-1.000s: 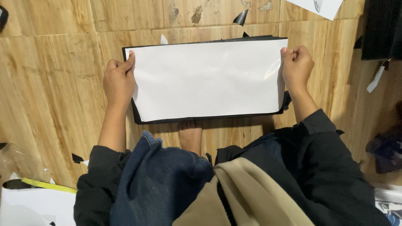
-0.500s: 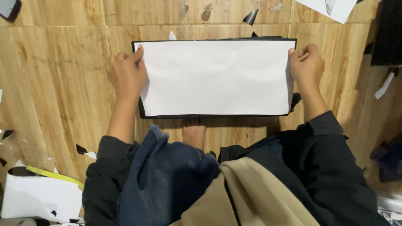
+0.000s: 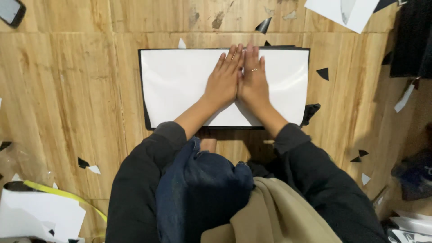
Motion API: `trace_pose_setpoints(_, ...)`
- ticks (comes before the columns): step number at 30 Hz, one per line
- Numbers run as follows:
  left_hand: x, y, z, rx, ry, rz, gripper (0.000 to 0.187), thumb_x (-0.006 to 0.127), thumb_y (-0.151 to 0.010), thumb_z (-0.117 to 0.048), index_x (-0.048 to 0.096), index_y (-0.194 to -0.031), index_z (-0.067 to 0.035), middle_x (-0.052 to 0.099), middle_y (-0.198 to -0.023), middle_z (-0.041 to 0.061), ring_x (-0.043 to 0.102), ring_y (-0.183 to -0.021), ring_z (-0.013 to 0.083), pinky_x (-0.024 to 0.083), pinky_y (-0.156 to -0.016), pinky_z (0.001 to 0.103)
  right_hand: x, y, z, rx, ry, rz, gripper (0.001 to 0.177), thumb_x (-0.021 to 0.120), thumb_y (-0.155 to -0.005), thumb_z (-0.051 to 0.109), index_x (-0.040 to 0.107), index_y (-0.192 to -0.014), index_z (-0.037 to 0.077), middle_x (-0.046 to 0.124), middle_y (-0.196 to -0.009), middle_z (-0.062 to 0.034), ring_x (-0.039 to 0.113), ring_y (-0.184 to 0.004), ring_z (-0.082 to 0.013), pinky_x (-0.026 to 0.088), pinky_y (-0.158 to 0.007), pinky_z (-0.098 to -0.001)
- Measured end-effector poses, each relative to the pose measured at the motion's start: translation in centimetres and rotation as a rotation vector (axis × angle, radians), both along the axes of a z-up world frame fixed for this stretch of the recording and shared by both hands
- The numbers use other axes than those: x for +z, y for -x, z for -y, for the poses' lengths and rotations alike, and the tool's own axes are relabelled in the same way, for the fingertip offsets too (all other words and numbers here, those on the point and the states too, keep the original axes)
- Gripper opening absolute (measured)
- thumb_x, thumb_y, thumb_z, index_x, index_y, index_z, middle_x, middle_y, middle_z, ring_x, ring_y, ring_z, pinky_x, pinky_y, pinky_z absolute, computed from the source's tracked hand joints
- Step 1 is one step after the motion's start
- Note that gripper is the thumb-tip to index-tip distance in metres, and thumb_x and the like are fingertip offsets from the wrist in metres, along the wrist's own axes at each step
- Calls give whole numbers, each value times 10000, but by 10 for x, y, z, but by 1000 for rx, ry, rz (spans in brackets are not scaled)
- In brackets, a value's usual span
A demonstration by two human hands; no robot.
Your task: Apply white adhesive sheets to black boards and smooth them using a squeegee tool
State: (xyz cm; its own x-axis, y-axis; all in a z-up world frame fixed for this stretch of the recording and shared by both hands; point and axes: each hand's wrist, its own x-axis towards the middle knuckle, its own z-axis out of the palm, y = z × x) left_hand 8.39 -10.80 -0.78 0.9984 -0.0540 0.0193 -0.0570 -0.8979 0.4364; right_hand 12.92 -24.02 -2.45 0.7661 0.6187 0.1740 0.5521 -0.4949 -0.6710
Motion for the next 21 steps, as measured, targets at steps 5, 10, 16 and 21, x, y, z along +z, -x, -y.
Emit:
trace_pose_setpoints(5, -11, 28, -31, 28, -207, 29, 594, 471, -956, -274, 236, -1466, -83, 278, -1518, 90, 267, -1405, 248, 193, -1131, 481, 22, -4, 32, -48, 412, 8, 673, 410, -1033, 375, 4, -1506, 119, -22, -1575, -42, -8, -1473, -223, -41, -1177, -515)
trace_pose_setpoints(10, 16, 77, -98, 479, -241, -234, 498, 233, -1057, -261, 71, -1511, -136, 9, -1554, 134, -18, -1434, 308, 17, -1171, 483, 19, -27, 106, -377, 444, -173, 597, 393, -1041, 277, 57, -1501, 97, 25, -1568, -88, -3, -1427, -395, 3, -1088, -643)
trace_pose_setpoints(16, 17, 98, -124, 858, -200, -324, 502, 197, -1095, -277, -30, -1518, -130, -97, -1556, 173, -135, -1429, 324, -131, -1099, 585, -50, -2, 189, -513, 299, -208, 478, 397, -1024, 318, 301, -1416, 61, 331, -1231, -251, 311, -1123, -427, 262, -976, -539)
trace_pose_setpoints(21, 17, 78, -72, 545, -239, -280, 682, 483, -1026, -287, 64, -1502, -35, -19, -1522, 187, -56, -1401, 341, -24, -1126, 583, -63, -7, 210, -345, 336, -273, 307, 514, -892, 24, 416, -1182, 4, 414, -1033, -200, 418, -926, -319, 399, -799, -428)
